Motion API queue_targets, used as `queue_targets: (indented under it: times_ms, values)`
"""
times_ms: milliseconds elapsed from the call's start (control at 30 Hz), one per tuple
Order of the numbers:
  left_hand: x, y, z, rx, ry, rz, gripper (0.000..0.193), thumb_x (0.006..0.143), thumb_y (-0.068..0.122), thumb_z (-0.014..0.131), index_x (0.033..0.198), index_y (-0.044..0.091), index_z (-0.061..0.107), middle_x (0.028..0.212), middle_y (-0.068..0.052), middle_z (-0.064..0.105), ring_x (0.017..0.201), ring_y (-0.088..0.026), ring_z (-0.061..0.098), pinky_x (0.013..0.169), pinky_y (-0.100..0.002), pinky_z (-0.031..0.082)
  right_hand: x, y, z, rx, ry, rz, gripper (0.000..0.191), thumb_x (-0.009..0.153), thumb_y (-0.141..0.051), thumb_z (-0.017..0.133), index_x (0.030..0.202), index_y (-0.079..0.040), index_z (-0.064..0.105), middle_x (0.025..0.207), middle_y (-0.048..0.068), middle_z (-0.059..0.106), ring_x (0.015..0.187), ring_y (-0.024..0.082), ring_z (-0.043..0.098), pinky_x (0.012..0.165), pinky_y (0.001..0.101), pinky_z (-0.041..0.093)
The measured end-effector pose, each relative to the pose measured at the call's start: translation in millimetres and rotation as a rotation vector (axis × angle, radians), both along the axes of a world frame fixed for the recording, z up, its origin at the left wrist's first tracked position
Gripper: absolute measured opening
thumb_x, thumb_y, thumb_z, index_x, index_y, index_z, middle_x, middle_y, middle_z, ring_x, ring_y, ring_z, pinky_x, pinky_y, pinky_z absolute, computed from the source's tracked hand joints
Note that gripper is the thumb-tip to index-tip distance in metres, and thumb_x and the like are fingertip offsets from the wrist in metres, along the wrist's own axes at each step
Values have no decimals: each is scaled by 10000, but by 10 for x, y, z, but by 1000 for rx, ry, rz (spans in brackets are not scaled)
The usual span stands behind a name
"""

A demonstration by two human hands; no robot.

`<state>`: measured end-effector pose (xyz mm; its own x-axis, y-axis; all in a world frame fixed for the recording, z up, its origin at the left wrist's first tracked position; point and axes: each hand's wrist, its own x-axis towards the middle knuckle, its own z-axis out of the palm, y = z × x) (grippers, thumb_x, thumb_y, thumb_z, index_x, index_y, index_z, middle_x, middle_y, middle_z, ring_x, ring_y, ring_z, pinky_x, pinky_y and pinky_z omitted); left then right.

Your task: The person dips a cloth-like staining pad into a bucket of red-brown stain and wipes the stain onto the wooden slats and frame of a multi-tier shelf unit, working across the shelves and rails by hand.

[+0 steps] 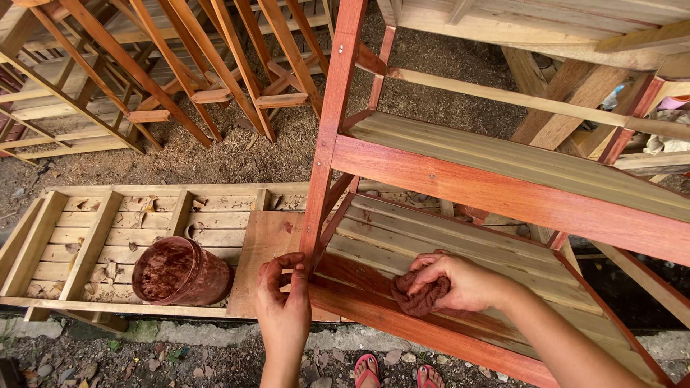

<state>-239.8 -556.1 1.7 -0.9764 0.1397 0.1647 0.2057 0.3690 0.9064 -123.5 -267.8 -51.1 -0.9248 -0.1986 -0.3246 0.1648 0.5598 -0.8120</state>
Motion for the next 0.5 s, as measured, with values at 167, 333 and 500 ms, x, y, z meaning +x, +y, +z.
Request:
queue_targets:
  times_ms: [167,333,500]
  values:
    - [38,-124,-42,-4,-50,14,165,929,97,658,1059,25,731,1045,-85,677,810,-186,671,665,-298,542,-560,-514,-38,108,72,-66,436,713,-17,810,1069,-269,798,1442,-26,548,1393,209,455,1210,435,338]
    - [143,-25,-42,20,-18,-23,166,916,82,648,1058,23,710,1054,-72,675,888,-151,684,651,-273,567,-1073,-1067,126,248,343,-64,341,733,-120,838,1047,-239,780,1232,-34,726,1248,215,595,1211,470,331]
    - [183,195,-15,24,-110,-64,162,909,61,644,1046,21,721,1012,-79,681,817,-173,694,652,-290,563,-765,-811,118,155,357,27,358,744,-125,836,1083,-230,787,1285,21,684,1269,251,561,1191,482,305]
